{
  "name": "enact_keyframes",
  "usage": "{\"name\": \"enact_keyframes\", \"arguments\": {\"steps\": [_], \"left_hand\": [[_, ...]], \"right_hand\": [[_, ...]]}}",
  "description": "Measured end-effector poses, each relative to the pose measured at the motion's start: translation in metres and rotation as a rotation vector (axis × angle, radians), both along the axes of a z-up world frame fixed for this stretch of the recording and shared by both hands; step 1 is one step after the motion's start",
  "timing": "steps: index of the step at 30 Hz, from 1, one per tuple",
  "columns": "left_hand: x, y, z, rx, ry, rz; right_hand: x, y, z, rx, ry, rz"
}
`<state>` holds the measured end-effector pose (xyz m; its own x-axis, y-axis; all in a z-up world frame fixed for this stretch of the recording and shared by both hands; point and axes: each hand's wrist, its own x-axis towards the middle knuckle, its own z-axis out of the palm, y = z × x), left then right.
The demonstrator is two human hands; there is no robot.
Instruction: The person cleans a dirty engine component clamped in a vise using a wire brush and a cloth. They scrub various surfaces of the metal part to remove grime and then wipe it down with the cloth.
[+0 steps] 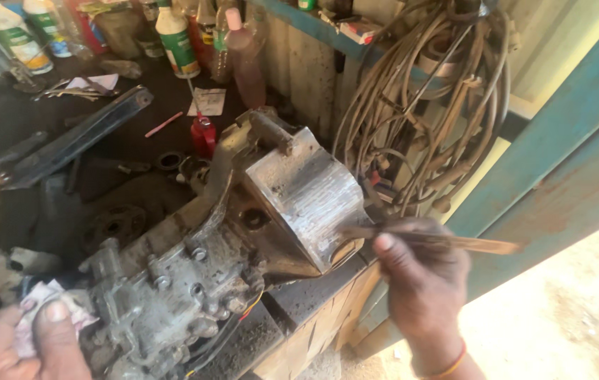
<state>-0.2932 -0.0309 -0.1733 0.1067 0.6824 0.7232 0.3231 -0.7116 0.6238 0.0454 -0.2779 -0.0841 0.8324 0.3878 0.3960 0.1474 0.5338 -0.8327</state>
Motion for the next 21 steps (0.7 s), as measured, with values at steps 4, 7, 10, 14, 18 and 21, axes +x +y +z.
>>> {"name": "enact_keyframes", "arguments": {"steps": [4, 7, 10, 14, 18, 21], "left_hand": [[-0.015, -0.006, 0.025, 0.223, 0.319, 0.147], [-0.006, -0.013, 0.033, 0.245, 0.311, 0.162], [-0.005, -0.029, 0.046, 0.351, 0.461, 0.270], [0.010, -0.054, 0.071, 0.442, 0.554, 0.246], [0.037, -0.071, 0.077, 0.372, 0.608, 0.282], [0.043, -0.069, 0.077, 0.387, 0.633, 0.293]], "right_hand": [[0.010, -0.003, 0.011, 0.077, -0.010, -0.015], [0.006, -0.004, 0.003, -0.060, -0.152, -0.003], [0.009, -0.010, -0.001, -0.155, -0.120, -0.049], [0.008, -0.008, 0.000, -0.134, -0.155, -0.129], [-0.012, -0.004, -0.001, -0.070, -0.203, 0.091], [-0.003, -0.002, 0.014, -0.001, -0.241, 0.112]]}}
